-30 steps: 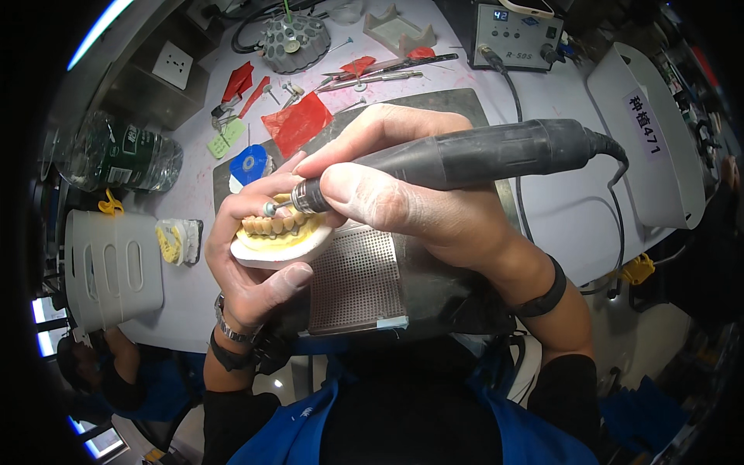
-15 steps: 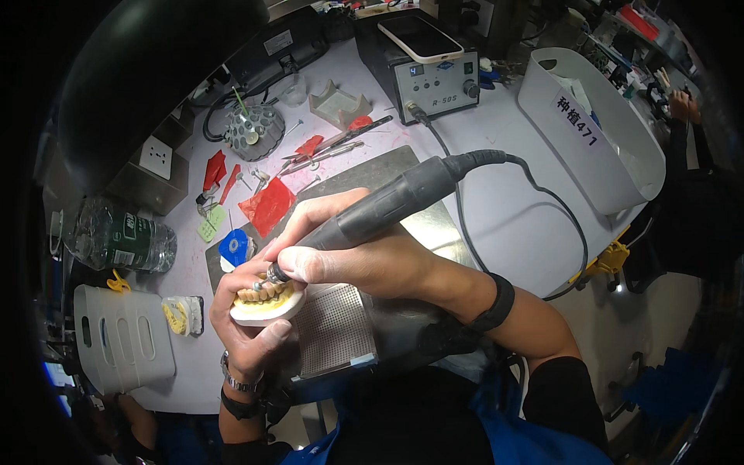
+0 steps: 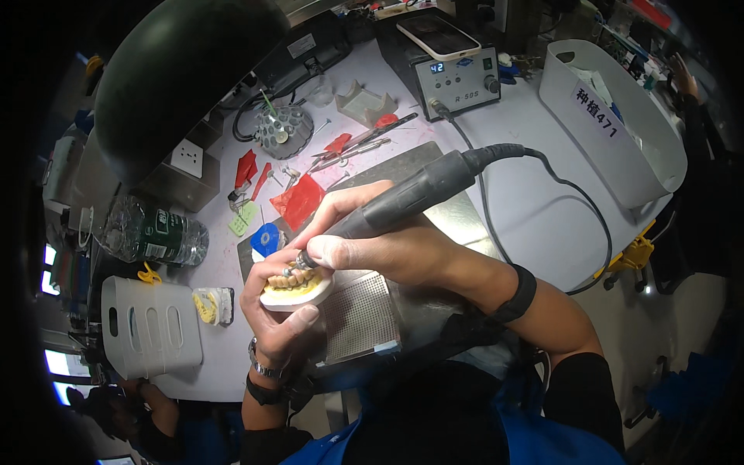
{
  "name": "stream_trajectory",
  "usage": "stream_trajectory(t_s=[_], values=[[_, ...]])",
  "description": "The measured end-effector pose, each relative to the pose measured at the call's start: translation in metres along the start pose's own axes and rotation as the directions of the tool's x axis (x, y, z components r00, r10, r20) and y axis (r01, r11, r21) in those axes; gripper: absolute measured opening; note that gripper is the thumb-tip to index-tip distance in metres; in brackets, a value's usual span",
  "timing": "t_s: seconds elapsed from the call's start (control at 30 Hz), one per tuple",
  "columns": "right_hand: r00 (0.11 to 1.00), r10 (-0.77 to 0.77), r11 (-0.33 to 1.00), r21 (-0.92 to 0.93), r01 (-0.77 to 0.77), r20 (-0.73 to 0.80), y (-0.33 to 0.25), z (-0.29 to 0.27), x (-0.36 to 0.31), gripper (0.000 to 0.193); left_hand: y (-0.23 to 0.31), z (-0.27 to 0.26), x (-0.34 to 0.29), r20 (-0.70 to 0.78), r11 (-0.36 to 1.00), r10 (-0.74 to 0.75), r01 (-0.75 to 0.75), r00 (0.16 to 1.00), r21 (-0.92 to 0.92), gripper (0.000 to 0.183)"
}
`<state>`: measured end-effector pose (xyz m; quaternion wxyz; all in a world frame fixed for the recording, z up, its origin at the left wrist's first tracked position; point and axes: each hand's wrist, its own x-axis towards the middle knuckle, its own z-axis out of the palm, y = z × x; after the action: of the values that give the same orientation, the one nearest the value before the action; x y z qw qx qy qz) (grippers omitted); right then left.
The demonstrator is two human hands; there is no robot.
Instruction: Polishing and grinding a dental bridge and crown using a rotary tool in a laboratory setting.
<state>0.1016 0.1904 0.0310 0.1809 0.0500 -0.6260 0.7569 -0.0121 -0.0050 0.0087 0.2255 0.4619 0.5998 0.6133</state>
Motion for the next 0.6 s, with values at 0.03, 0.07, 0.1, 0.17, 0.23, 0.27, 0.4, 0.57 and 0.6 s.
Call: stream_trajectory(t_s=[0.03,0.07,0.1,0.17,0.23,0.27,0.4,0.57,0.6], values=[[1.000,0.013,1.000,0.002,-0.013,-0.003,0.000,-0.001,0.000,0.023,-0.001,0.001,0.002,0.010,1.000,0.023,-0.023,1.000,0.001,0.043],[0.999,0.046,0.998,0.038,-0.046,-0.007,-0.004,-0.001,0.000,0.023,-0.001,0.000,0.004,0.015,0.999,0.038,-0.038,0.999,0.014,0.043],[0.997,0.079,0.995,0.064,-0.078,-0.015,-0.006,-0.001,0.000,0.024,-0.001,0.000,0.006,0.025,0.998,0.059,-0.059,0.998,0.020,0.043],[0.998,0.060,0.997,0.057,-0.059,-0.031,0.001,0.001,0.002,0.025,-0.001,-0.001,0.004,0.004,0.998,0.064,-0.064,0.998,0.023,0.043],[0.996,0.075,0.991,0.116,-0.069,-0.048,0.001,0.005,0.002,0.026,0.001,-0.002,0.002,-0.003,0.999,0.027,-0.027,1.000,0.039,0.043],[0.998,0.057,0.995,0.079,-0.054,-0.031,0.002,0.002,0.002,0.029,-0.002,-0.003,0.002,-0.001,0.999,0.045,-0.045,0.999,0.029,0.043],[0.994,-0.030,1.000,-0.004,0.030,-0.103,0.007,0.004,0.005,0.036,-0.005,-0.004,0.006,-0.012,0.998,0.042,-0.043,0.999,-0.054,0.042],[0.989,-0.032,0.998,-0.051,0.025,-0.143,0.006,0.000,0.009,0.032,-0.014,-0.007,0.007,-0.098,0.991,0.130,-0.130,0.987,0.009,0.044],[0.990,-0.029,0.970,-0.245,-0.007,-0.141,0.010,-0.005,0.010,0.027,-0.015,-0.007,0.006,-0.130,0.994,0.111,-0.112,0.985,0.002,0.044]])
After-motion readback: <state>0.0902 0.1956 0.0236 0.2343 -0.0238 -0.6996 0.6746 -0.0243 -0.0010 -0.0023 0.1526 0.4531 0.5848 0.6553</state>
